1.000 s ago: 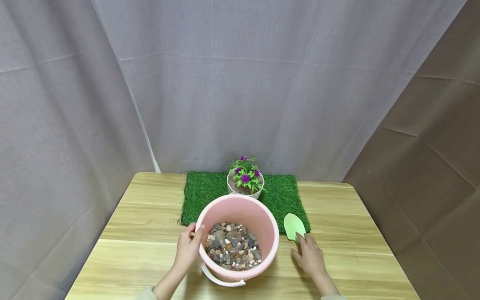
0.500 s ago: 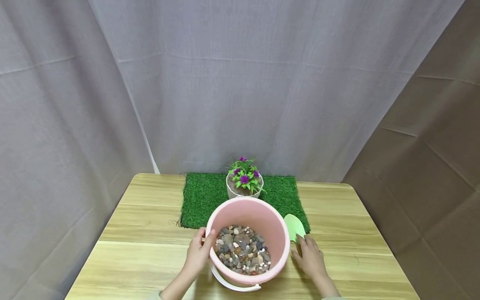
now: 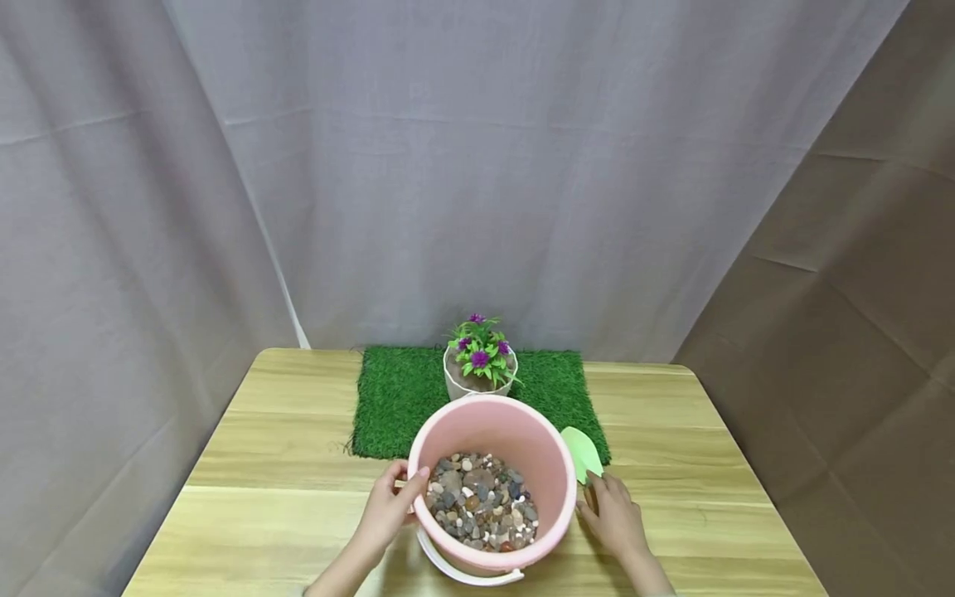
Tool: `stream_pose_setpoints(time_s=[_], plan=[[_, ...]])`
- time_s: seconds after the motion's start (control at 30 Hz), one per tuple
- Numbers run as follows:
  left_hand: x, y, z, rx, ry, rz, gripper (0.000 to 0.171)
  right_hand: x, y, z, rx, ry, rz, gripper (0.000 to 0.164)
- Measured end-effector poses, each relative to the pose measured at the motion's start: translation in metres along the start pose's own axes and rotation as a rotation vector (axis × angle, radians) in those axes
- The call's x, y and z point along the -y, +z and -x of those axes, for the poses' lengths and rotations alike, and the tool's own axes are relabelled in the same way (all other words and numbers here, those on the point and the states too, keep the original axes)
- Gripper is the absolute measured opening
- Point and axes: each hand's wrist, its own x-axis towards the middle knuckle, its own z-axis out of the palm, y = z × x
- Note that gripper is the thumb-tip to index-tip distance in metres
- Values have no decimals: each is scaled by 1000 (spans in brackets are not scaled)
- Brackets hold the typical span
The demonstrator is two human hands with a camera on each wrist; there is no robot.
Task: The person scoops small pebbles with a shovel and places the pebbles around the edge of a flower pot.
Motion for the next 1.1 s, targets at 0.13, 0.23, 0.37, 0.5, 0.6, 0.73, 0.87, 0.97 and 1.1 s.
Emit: stream_pose_setpoints(time_s=[0.13,0.23,0.37,0.5,0.6,0.73,0.87,0.97,1.1], plan=[[1,-4,3,-3,-44,67,37,-2,-1,4,-4,28,-11,46],[1,-8,7,-16,-71,108,40,-2,-2,6,17,66,-22,47],[-3,-18,5,7,-94,146,39,-2,-2,6,43,103,-27,52],[-9,-29,-2,131,-111,138,43,-2,-4,3,56,114,-24,56],[-12,-38,-8,253,-126,141,50,-2,-5,0,69,116,-18,57],[-17,-49,-20,357,-161,188,57,-2,-7,-2,88,116,-39,63],[-21,-56,-31,373,-206,218,60,-3,-8,-2,109,120,-75,73],[-23,-59,-37,369,-269,239,62,-5,-7,-3,121,130,-88,73],[-26,-58,-41,376,-350,272,56,-6,-5,-4,135,145,-88,70]])
